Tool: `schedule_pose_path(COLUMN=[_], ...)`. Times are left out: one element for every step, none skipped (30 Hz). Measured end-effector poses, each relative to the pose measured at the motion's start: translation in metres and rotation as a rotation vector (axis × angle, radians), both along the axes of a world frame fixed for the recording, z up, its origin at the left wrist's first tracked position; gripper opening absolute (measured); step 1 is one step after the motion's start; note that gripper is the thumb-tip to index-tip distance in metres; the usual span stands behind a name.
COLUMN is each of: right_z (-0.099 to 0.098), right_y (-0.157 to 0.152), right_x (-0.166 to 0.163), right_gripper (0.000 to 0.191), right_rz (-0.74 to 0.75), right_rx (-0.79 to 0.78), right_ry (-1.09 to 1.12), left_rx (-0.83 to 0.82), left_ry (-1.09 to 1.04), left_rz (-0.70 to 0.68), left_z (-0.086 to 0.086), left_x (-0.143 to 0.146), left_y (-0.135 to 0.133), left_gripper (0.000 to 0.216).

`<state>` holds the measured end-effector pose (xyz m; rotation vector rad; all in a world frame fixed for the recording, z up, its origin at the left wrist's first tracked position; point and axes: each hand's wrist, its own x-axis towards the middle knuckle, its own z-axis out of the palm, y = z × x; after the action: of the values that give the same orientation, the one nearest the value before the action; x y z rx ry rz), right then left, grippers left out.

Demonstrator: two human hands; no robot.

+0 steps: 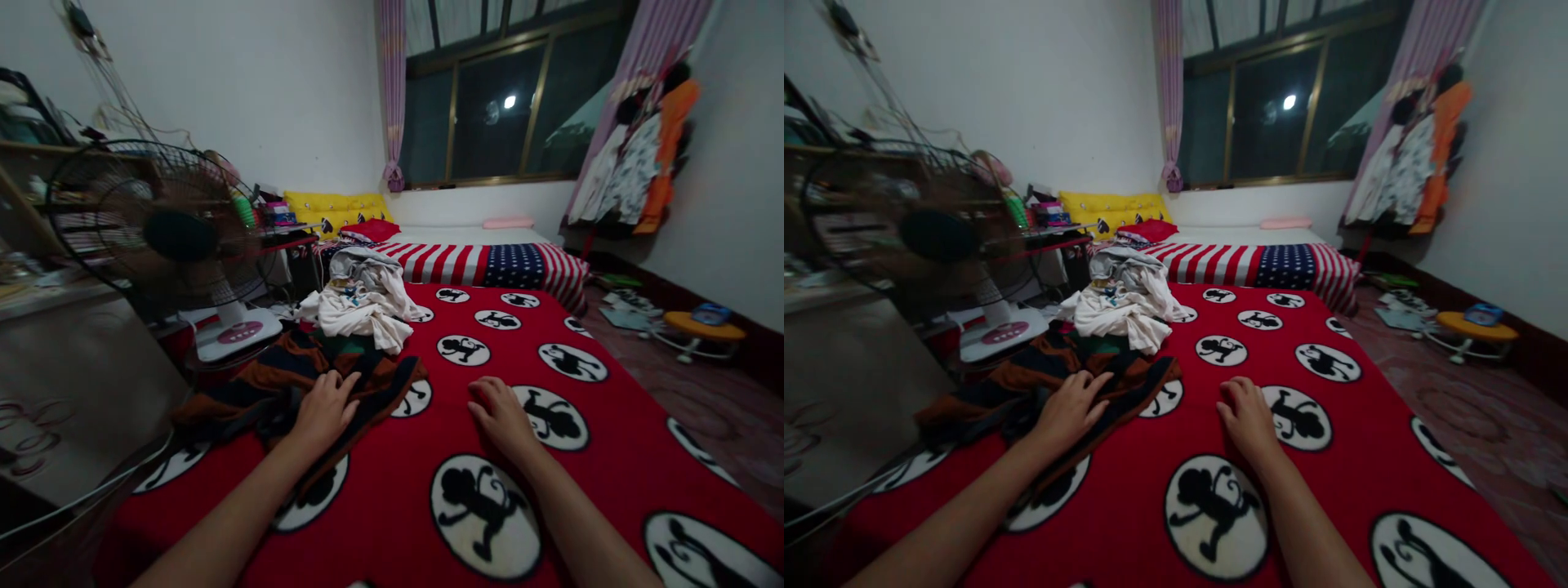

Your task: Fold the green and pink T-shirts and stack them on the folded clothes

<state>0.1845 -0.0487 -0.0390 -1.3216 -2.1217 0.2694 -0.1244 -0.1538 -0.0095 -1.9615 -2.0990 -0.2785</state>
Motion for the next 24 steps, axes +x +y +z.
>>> schedule_pose_path(right_z=[-0.001, -0.001, -0.002, -0.001, -0.001, -0.001, 0.000, 0.001, 0.001, 0.002, 0.002, 0.002, 0.002, 0.002, 0.002, 0.002, 0.003, 0.003, 0.004, 0.004, 0.005, 0.006, 0.007, 0.007], right_y=[-0.001, -0.002, -0.002, -0.002, -0.002, -0.002, -0.001, -0.001, 0.000, 0.001, 0.001, 0.002, 0.003, 0.003, 0.004, 0.004, 0.003, 0.003, 0.002, 0.002, 0.001, 0.000, 0.000, 0.000], right_x=[0.001, 0.002, 0.003, 0.003, 0.004, 0.004, 0.004, 0.004, 0.004, 0.004, 0.005, 0.005, 0.006, 0.007, 0.007, 0.007, 0.008, 0.008, 0.008, 0.007, 0.007, 0.006, 0.006, 0.005], right_gripper=[0.025, 0.025, 0.025, 0.024, 0.024, 0.023, 0.022, 0.022, 0.022, 0.021, 0.021, 0.021, 0.021, 0.020, 0.020, 0.019, 0.019, 0.019, 0.020, 0.020, 0.020, 0.020, 0.020, 0.020], right_rz=[0.013, 0.024, 0.036, 0.046, 0.055, 0.061, 0.066, 0.068, 0.067, 0.067, 0.068, 0.071, 0.077, 0.084, 0.091, 0.097, 0.099, 0.099, 0.095, 0.090, 0.085, 0.081, 0.077, 0.074], right_rx=[0.016, 0.025, 0.030, 0.032, 0.032, 0.034, 0.035, 0.035, 0.032, 0.027, 0.021, 0.016, 0.012, 0.012, 0.014, 0.015, 0.016, 0.016, 0.017, 0.016, 0.015, 0.013, 0.010, 0.007], right_ry=[0.009, 0.016, 0.020, 0.024, 0.026, 0.027, 0.028, 0.029, 0.029, 0.030, 0.031, 0.034, 0.036, 0.039, 0.042, 0.042, 0.041, 0.038, 0.034, 0.031, 0.028, 0.027, 0.027, 0.028], left_rx=[-0.021, -0.033, -0.022, 0.021, 0.097, 0.207, 0.330, 0.454, 0.560, 0.634, 0.662, 0.629, 0.555, 0.445, 0.323, 0.249, 0.185, 0.138, 0.097, 0.049, 0.005, -0.023, -0.026, 0.005], left_ry=[-0.011, -0.038, -0.077, -0.118, -0.153, -0.171, -0.171, -0.160, -0.141, -0.117, -0.087, -0.052, -0.012, 0.031, 0.077, 0.116, 0.149, 0.175, 0.195, 0.208, 0.211, 0.204, 0.186, 0.158], left_rz=[-0.007, -0.030, -0.063, -0.099, -0.126, -0.136, -0.128, -0.097, -0.052, -0.003, 0.040, 0.064, 0.077, 0.076, 0.069, 0.086, 0.092, 0.097, 0.097, 0.090, 0.085, 0.080, 0.075, 0.062], left_z=[0.002, 0.007, 0.015, 0.027, 0.041, 0.056, 0.070, 0.083, 0.092, 0.096, 0.093, 0.085, 0.072, 0.056, 0.039, 0.024, 0.013, 0.007, 0.008, 0.014, 0.024, 0.038, 0.053, 0.066], left_x=[-0.004, -0.010, -0.018, -0.028, -0.040, -0.052, -0.065, -0.076, -0.087, -0.096, -0.102, -0.106, -0.108, -0.107, -0.106, -0.103, -0.100, -0.096, -0.093, -0.091, -0.088, -0.084, -0.080, -0.073], left_y=[0.002, 0.004, 0.004, 0.004, 0.002, 0.001, -0.002, -0.004, -0.005, -0.006, -0.006, -0.005, -0.004, -0.001, 0.001, 0.003, 0.005, 0.006, 0.007, 0.007, 0.008, 0.008, 0.009, 0.011], left_gripper=[0.039, 0.036, 0.034, 0.031, 0.028, 0.026, 0.025, 0.026, 0.027, 0.029, 0.030, 0.032, 0.035, 0.037, 0.039, 0.041, 0.043, 0.044, 0.045, 0.046, 0.045, 0.044, 0.041, 0.038])
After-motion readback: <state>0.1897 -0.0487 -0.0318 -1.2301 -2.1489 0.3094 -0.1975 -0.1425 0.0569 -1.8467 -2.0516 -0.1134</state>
